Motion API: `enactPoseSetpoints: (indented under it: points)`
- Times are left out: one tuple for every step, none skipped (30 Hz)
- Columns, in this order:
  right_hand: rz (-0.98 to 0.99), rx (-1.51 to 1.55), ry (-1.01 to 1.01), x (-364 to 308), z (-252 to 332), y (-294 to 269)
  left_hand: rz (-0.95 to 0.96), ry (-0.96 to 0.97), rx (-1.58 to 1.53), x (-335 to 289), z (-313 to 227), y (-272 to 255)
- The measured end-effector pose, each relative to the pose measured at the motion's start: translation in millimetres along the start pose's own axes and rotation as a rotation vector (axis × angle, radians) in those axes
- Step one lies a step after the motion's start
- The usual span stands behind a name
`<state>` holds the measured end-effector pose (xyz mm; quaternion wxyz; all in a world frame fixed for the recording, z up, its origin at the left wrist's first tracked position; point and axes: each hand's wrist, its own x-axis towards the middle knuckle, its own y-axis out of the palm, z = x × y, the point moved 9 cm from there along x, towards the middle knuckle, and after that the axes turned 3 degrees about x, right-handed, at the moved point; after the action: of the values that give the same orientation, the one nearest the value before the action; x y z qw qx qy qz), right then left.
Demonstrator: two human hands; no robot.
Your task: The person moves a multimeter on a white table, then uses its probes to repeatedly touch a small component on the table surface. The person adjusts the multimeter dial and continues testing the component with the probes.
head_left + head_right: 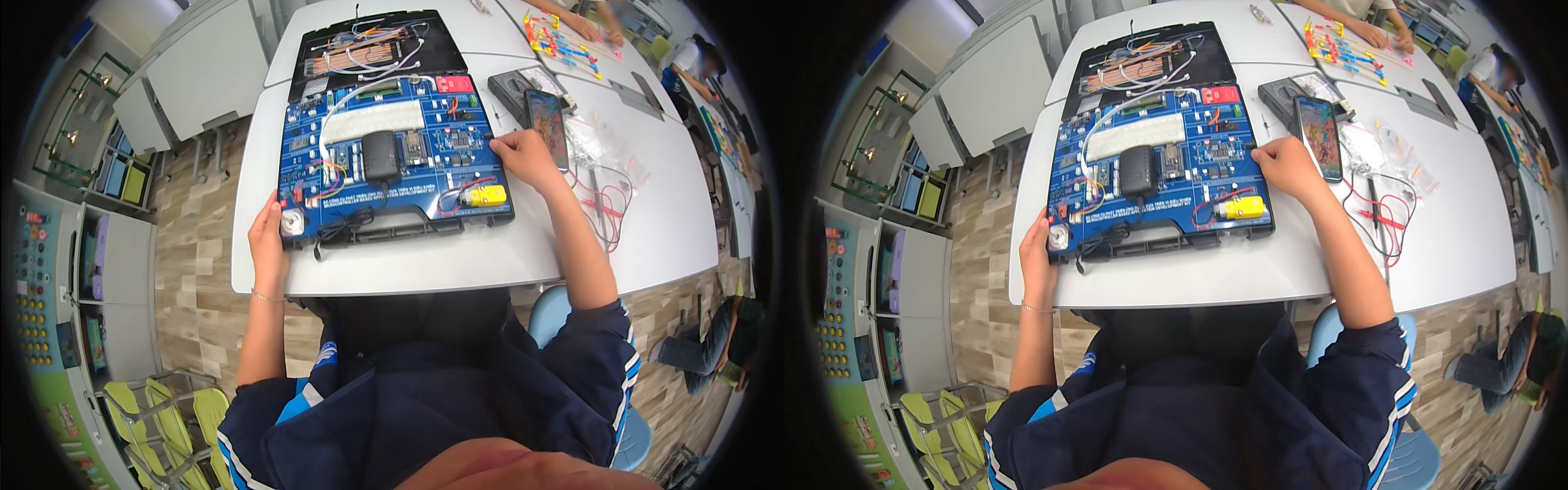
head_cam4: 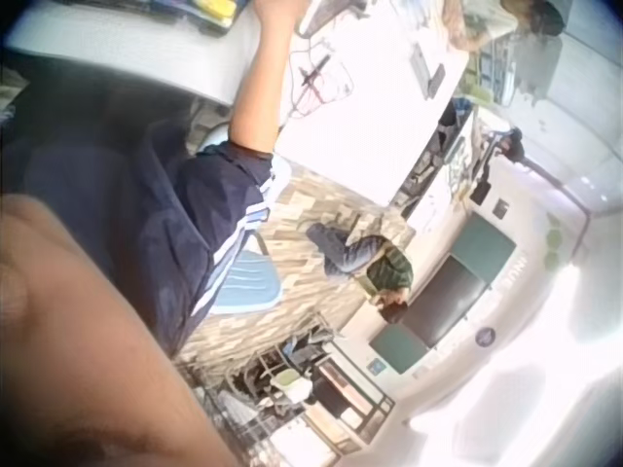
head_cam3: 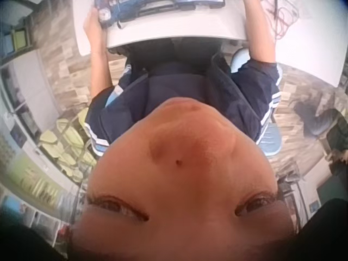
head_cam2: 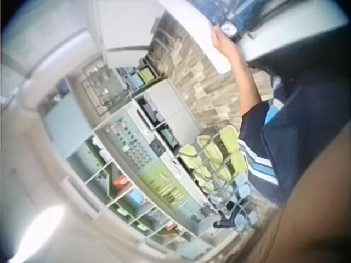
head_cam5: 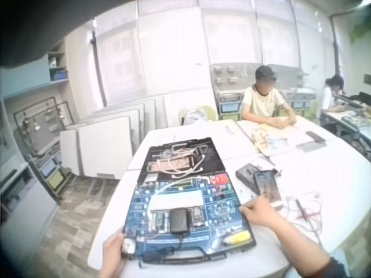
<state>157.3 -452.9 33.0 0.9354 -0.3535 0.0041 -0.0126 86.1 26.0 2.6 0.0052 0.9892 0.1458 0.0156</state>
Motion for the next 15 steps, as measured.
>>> enactPoseSetpoints:
  points:
    - [-0.017,0.005,0.018,1.5,2.0,0.5,0.005,-0.014,-0.017,5.4,-1.7,-0.5]
    - [-0.033,0.009,0.036,4.2,2.2,1.8,0.012,-0.028,-0.034,11.2,-3.3,-1.0]
    - [-0.015,-0.039,0.017,-0.8,-14.4,-7.9,-0.005,-0.058,-0.125,-13.6,29.9,15.8]
    - [-0.038,-0.012,0.001,8.1,-18.1,-7.8,0.015,-0.042,-0.152,-3.4,24.0,20.2]
    - [-0.061,0.015,-0.013,16.6,-19.9,-9.2,0.037,-0.026,-0.179,8.2,17.3,25.0]
    - [-0.043,-0.002,-0.001,10.2,-27.7,1.6,0.015,-0.064,-0.166,2.0,32.4,17.7]
    - [-0.040,-0.032,0.010,9.3,-32.4,3.4,0.040,-0.086,-0.194,1.2,40.6,19.6]
    - [-0.037,-0.061,0.020,8.7,-37.4,5.0,0.059,-0.099,-0.216,1.0,49.2,22.1]
    - [-0.045,-0.083,0.024,11.6,-39.7,6.2,0.082,-0.098,-0.236,7.1,54.7,25.7]
    - [-0.068,-0.123,0.014,14.0,-38.1,4.4,0.058,-0.093,-0.231,12.2,55.1,27.1]
    - [-0.092,-0.163,0.005,15.6,-36.5,2.8,0.035,-0.088,-0.226,16.5,55.8,28.8]
    - [-0.113,-0.200,0.003,15.6,-34.6,2.4,0.013,-0.088,-0.217,20.8,56.8,28.2]
    - [-0.100,-0.202,0.047,16.9,-36.3,5.0,0.003,-0.111,-0.222,26.0,59.3,25.5]
    - [-0.089,-0.204,0.091,18.5,-37.4,8.0,-0.007,-0.133,-0.226,31.1,60.4,21.4]
    - [-0.074,-0.211,0.139,19.9,-42.1,11.2,-0.016,-0.161,-0.234,33.4,63.9,23.0]
